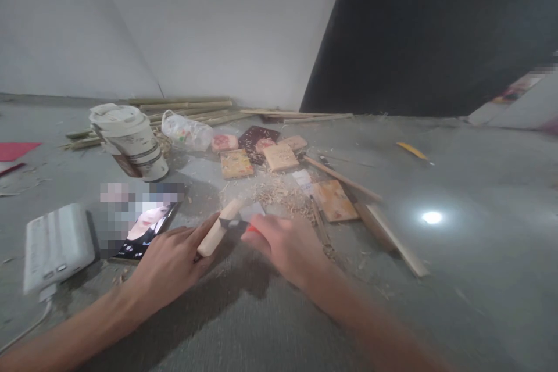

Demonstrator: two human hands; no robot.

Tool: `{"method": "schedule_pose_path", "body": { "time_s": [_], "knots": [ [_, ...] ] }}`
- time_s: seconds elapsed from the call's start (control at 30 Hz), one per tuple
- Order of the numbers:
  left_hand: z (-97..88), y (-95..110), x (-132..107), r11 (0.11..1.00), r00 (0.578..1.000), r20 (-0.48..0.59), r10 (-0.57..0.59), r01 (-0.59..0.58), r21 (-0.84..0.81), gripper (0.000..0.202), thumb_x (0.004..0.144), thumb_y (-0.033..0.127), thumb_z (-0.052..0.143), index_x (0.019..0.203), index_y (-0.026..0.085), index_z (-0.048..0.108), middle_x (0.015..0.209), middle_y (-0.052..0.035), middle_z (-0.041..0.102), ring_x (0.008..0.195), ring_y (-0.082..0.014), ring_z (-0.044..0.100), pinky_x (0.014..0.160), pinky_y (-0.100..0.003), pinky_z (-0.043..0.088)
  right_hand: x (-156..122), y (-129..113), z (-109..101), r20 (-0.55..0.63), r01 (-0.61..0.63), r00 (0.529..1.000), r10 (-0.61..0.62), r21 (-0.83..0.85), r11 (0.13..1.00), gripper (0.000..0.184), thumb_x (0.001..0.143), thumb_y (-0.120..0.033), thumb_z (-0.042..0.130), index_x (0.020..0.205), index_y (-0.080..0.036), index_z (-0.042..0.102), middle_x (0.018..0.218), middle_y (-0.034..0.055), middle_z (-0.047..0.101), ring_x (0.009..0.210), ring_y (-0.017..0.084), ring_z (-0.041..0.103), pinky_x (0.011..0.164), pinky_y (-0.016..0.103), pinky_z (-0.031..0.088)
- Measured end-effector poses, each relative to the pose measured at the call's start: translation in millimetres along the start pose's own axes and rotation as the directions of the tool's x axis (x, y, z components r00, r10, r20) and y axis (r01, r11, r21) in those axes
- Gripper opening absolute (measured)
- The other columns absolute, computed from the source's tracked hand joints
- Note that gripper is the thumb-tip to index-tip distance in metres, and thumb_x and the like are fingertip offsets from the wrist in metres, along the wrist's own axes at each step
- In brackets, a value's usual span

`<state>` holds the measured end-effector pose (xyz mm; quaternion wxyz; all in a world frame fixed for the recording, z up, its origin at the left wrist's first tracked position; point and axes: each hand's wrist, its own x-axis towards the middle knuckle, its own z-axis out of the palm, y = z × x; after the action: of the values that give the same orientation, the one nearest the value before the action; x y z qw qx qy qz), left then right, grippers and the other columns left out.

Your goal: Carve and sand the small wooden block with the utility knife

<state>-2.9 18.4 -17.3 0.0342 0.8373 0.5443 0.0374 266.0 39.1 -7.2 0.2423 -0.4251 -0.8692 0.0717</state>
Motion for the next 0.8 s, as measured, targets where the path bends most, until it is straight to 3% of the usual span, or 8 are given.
{"method": "schedule_pose_path", "body": {
  "time_s": [0.17,0.43,0.6,0.7,0.8],
  "knots": [
    [-5.9,5,2,0.999,0.997,0.052,-0.049,0.048,0.02,0.067,0.101,0.024,0.057,0.167,0.012,0.053,0.1,-0.0141,0.086,0.092,-0.0353,0.085,0.077,-0.04,0.063,3,23,5,-0.088,-0.048,0.995,0.039,-0.099,0.994,0.06,0.12,-0.062,0.034,0.097,-0.021,0.071,0.08,0.002,0.073,0.063,0.014,0.06,0.059,0.029,0.03],
    [-9.6,6,3,0.997,0.995,0.064,-0.075,0.073,0.028,0.065,0.103,0.026,0.056,0.167,0.016,0.054,0.103,-0.013,0.087,0.094,-0.0324,0.085,0.078,-0.036,0.061,0,18,6,-0.126,-0.069,0.991,0.045,-0.189,0.98,0.057,0.121,-0.061,0.035,0.1,-0.022,0.071,0.084,0.0029,0.074,0.064,0.014,0.06,0.06,0.03,0.026],
    [-11.1,4,5,0.997,0.997,-0.004,-0.077,0.077,-0.004,0.06,0.103,0.028,0.054,0.163,0.018,0.059,0.1,-0.0122,0.087,0.089,-0.0309,0.084,0.073,-0.034,0.057,0,11,8,-0.108,-0.136,0.988,0.113,-0.24,0.961,0.056,0.12,-0.062,0.038,0.094,-0.023,0.068,0.084,0.0021,0.074,0.062,0.014,0.057,0.06,0.031,0.02],
    [-13.1,2,4,0.996,0.996,-0.056,-0.074,0.071,-0.062,0.052,0.104,0.03,0.051,0.152,0.02,0.067,0.092,-0.0097,0.086,0.078,-0.0286,0.082,0.064,-0.031,0.049,2,4,8,-0.098,-0.167,0.984,0.146,-0.252,0.953,0.054,0.119,-0.062,0.04,0.096,-0.024,0.069,0.087,0.0023,0.075,0.066,0.015,0.059,0.061,0.032,0.02],
    [-15.5,2,1,0.982,0.994,-0.08,-0.07,0.055,-0.18,0.041,0.106,0.036,0.047,0.124,0.017,0.079,0.069,-0.006,0.076,0.058,-0.0237,0.072,0.054,-0.03,0.036,4,12,1,-0.123,-0.23,0.972,0.202,-0.306,0.924,0.05,0.119,-0.06,0.041,0.1,-0.025,0.071,0.085,0.0028,0.075,0.065,0.016,0.058,0.062,0.033,0.018]
  ]
}}
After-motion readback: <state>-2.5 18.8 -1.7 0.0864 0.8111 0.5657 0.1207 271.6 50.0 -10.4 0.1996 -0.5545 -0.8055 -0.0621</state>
